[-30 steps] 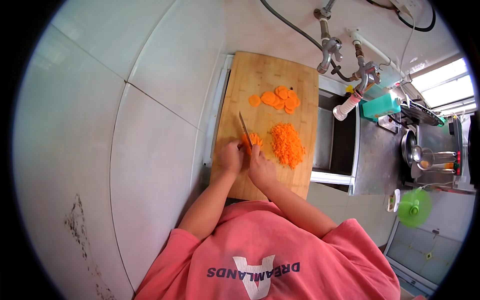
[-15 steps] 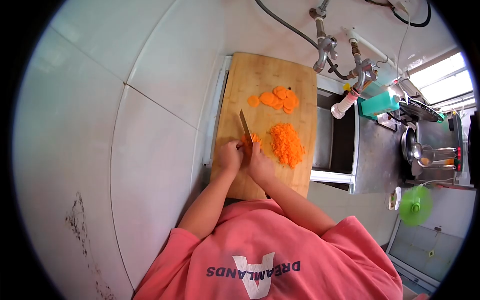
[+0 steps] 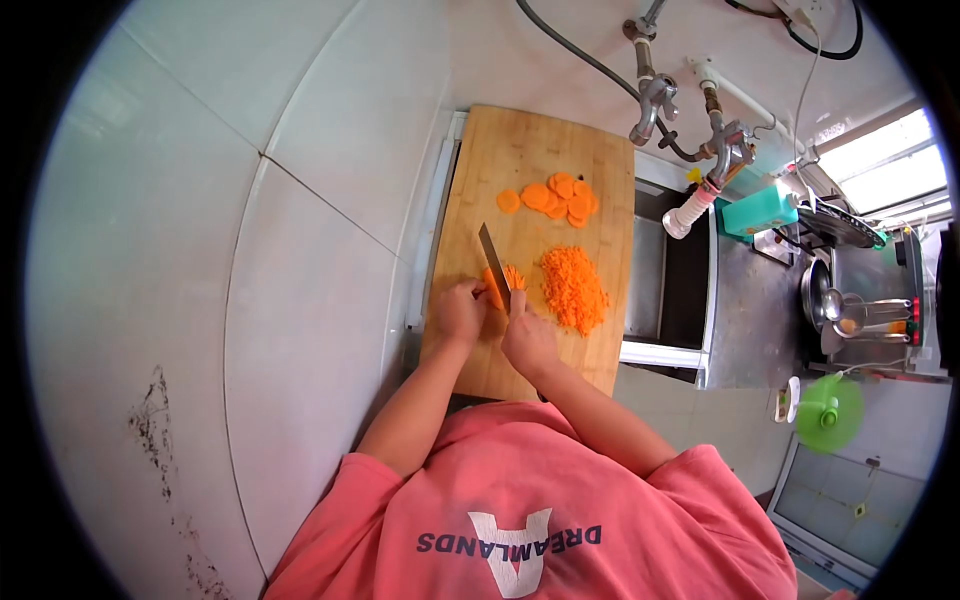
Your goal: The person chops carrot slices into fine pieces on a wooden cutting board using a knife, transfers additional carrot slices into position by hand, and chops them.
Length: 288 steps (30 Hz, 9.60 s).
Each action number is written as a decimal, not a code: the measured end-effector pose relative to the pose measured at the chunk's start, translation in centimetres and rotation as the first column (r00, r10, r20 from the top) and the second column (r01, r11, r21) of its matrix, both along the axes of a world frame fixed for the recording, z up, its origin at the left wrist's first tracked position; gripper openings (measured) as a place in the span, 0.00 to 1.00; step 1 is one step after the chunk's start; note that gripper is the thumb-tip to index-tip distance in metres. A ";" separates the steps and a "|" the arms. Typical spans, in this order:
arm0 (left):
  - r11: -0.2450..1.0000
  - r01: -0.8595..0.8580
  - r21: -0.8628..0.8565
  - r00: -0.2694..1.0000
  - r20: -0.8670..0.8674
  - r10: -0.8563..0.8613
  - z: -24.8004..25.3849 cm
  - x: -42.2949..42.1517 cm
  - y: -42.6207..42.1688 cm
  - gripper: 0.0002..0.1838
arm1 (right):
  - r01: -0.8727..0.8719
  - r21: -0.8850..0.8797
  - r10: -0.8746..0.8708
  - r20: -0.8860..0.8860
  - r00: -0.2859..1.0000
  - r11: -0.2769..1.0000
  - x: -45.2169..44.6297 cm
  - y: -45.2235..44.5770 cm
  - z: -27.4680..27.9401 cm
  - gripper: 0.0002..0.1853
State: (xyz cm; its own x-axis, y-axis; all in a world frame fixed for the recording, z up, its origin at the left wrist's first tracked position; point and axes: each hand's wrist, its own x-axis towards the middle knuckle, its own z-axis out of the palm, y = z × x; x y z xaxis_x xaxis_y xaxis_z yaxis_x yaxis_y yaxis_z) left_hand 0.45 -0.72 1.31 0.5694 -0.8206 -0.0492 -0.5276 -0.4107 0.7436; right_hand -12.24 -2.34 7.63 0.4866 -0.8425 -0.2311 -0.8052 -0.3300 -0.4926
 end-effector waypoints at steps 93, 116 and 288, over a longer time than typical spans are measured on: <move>0.999 -0.042 -0.025 0.988 -0.150 0.038 -0.9 0.4 0.6 0.06 | 0.015 0.053 -0.015 0.007 1.000 0.998 0.5 -0.2 0.2 0.19; 0.998 -0.039 0.051 0.998 -0.054 0.042 -0.6 0.3 0.4 0.06 | -0.045 0.095 0.052 -0.074 0.996 0.994 0.9 0.0 -0.6 0.23; 0.842 0.520 0.141 0.734 0.430 -0.526 0.7 1.6 -1.7 0.22 | 0.153 0.071 -0.156 0.038 0.987 0.986 -2.6 -2.1 -1.0 0.11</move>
